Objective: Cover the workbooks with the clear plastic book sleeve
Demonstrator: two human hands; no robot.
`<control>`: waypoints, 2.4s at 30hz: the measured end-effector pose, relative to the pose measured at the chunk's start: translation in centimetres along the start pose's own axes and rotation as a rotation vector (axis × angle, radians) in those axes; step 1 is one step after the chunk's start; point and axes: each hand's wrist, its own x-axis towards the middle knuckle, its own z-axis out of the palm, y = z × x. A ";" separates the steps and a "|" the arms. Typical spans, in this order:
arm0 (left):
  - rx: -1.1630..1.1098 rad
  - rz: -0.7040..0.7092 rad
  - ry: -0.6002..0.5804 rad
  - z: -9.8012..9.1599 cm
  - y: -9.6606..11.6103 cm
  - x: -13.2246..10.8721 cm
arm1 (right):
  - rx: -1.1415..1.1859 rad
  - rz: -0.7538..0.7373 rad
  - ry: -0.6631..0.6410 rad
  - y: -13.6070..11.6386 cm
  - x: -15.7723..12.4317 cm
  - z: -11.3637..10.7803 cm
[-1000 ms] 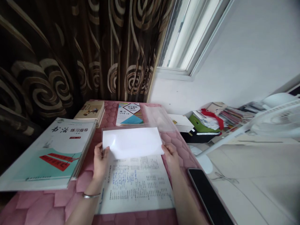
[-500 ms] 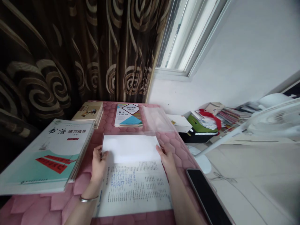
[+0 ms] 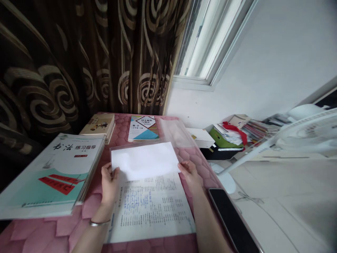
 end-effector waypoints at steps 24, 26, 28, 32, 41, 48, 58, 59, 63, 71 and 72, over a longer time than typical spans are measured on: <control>0.047 -0.014 -0.040 0.1 1.4 -0.6 | -0.192 -0.104 0.136 0.3 -1.4 2.5; 0.071 0.015 -0.034 0.1 1.3 -0.6 | -0.240 -0.133 0.149 0.6 -1.5 2.6; 0.072 0.033 -0.028 0.1 1.0 -0.5 | -0.272 -0.133 0.161 0.8 -1.5 2.7; 0.042 0.031 -0.034 0.1 0.5 -0.3 | -0.250 -0.123 0.177 0.6 -1.5 2.7; -0.013 0.054 -0.040 0.3 0.6 -0.4 | -0.126 -0.095 0.124 0.8 -1.4 2.8; 0.008 0.073 -0.017 0.3 0.5 -0.3 | -0.098 -0.072 0.109 -0.2 -1.7 2.7; 0.000 0.084 0.015 0.4 -0.1 -0.1 | -0.164 -0.057 0.033 -0.4 -1.6 2.4; 0.001 0.085 0.012 0.4 -0.1 -0.1 | -0.179 -0.060 0.041 -0.3 -1.6 2.5; 0.001 0.093 -0.002 0.4 0.0 -0.1 | -0.172 -0.015 0.042 -0.1 -1.9 2.6; -0.006 0.030 -0.015 0.3 0.5 -0.1 | -0.122 -0.106 0.074 1.3 -1.2 2.5; -0.001 0.002 0.009 0.2 0.7 -0.2 | -0.136 -0.123 0.094 1.4 -1.2 2.6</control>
